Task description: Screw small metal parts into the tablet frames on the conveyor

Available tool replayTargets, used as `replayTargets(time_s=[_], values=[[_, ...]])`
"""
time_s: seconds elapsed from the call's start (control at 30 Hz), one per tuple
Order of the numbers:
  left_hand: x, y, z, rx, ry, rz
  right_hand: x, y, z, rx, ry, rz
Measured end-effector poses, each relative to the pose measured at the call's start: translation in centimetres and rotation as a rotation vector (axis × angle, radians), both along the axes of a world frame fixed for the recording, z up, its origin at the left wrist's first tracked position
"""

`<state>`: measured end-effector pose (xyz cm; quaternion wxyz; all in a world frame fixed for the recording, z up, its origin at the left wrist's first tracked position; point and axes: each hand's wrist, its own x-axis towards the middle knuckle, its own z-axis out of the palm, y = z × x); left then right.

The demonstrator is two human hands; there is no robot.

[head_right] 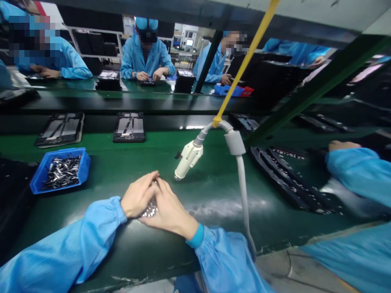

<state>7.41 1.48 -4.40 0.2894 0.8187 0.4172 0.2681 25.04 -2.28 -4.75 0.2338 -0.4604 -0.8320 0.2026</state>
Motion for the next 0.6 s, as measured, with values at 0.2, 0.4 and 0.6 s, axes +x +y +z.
replayTargets(time_s=[0.2, 0.4, 0.6], values=[[0.7, -1.4, 0.0, 0.042, 0.056, 0.037, -0.2, -0.5, -0.4, 0.031, 0.073, 0.029], [1.1, -0.1, 0.6, -0.029, 0.046, 0.050, 1.8, 0.5, -1.2, -0.032, 0.096, 0.053], [1.1, -0.1, 0.2, -0.104, -0.089, 0.074, 2.2, 0.9, -0.1, -0.067, 0.119, 0.017]])
